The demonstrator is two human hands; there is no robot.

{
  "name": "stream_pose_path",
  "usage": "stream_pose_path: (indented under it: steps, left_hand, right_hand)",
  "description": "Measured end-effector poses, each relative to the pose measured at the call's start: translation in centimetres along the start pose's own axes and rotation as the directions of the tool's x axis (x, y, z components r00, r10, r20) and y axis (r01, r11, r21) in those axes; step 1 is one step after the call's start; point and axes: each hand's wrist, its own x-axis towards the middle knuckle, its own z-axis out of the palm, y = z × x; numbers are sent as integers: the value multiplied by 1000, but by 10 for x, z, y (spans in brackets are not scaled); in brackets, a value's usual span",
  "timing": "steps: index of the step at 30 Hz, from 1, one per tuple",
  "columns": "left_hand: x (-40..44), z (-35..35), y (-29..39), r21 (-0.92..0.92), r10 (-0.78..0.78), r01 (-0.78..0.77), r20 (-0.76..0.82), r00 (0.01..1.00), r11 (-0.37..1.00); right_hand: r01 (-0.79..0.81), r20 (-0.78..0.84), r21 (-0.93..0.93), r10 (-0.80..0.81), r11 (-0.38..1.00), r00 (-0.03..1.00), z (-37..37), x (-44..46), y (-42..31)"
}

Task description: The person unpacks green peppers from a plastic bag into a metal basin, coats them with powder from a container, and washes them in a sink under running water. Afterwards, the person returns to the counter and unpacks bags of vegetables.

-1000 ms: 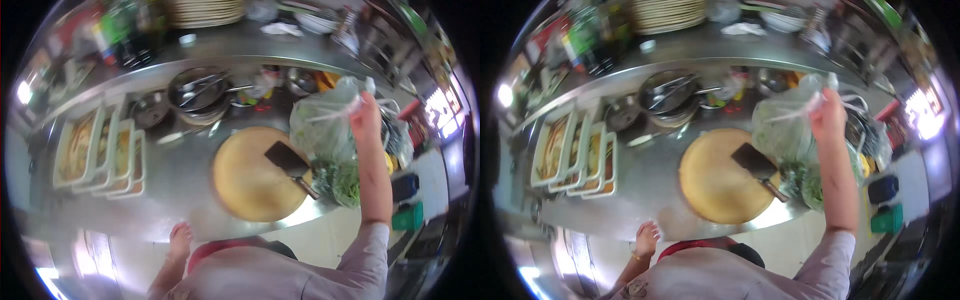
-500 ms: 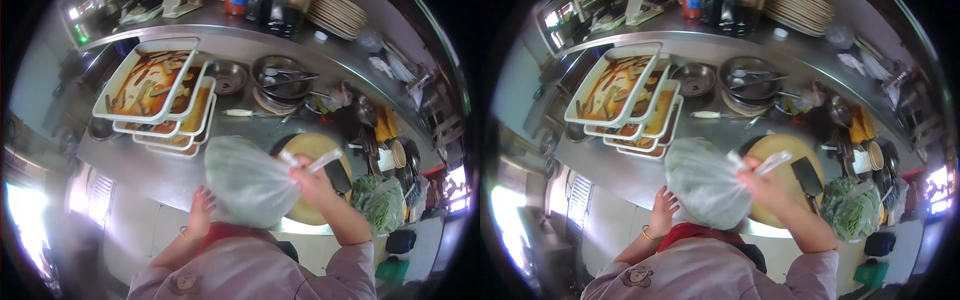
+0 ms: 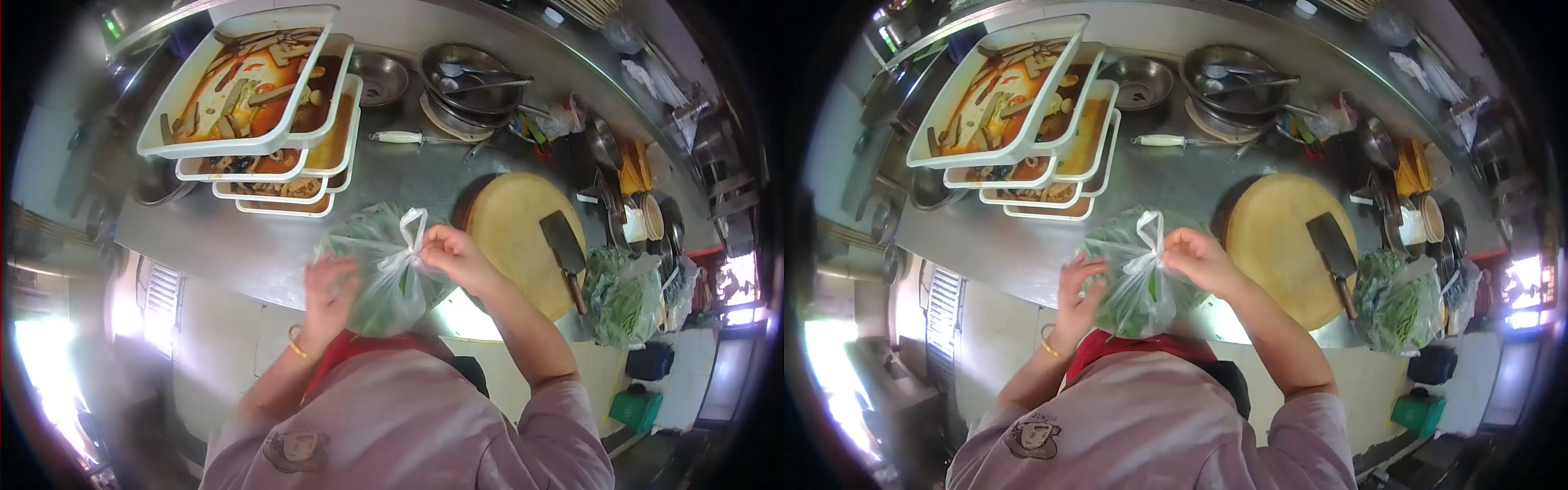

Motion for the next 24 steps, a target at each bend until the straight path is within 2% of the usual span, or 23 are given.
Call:
stream_pose_path:
  steps: [2,5,8,9,10,12,14,15,17,18,20,21,23,24]
  left_hand:
    - [31,13,22,21,87,-90,118,989,996]
    - [53,33,40,5,116,-118,148,982,993]
    - [67,41,45,-63,87,-74,227,970,995]
    - [69,45,43,-115,39,-13,226,973,993]
    - [71,50,39,-164,-11,49,227,974,985]
    - [73,55,36,-237,-75,132,238,968,962]
    - [73,55,37,-280,-102,177,261,960,944]
    - [72,54,38,-242,-54,121,266,963,963]
    - [68,51,42,-168,48,-1,275,960,986]
    - [66,51,40,-208,54,5,276,960,978]
    - [60,51,37,-286,61,21,274,960,958]
    - [56,50,37,-460,-42,164,263,964,873]
    - [51,47,45,-741,-240,380,295,925,553]
    - [50,48,39,-644,-213,337,265,940,686]
  right_hand:
    - [35,-38,-70,-38,997,999,1,-5,6]
    - [122,-154,-127,-141,984,978,5,-7,17]
    - [176,-347,-260,-262,949,900,20,-12,22]
    - [177,-409,-321,-304,931,860,23,-15,21]
    - [243,-378,-555,-501,796,778,25,-18,20]
    - [251,-158,-897,-796,363,585,27,-23,18]
    - [223,-183,-896,-776,385,604,34,-26,25]
    - [207,-197,-894,-765,397,614,38,-26,30]
    - [160,-379,-711,-565,685,733,42,-22,43]
    - [120,-439,-589,-441,799,783,42,-21,46]
    - [127,-420,-591,-438,797,795,45,-23,41]
    - [131,-408,-592,-436,795,803,46,-23,38]
    - [140,-457,-569,-453,810,765,50,-24,37]
    - [145,-481,-559,-463,816,744,51,-24,36]
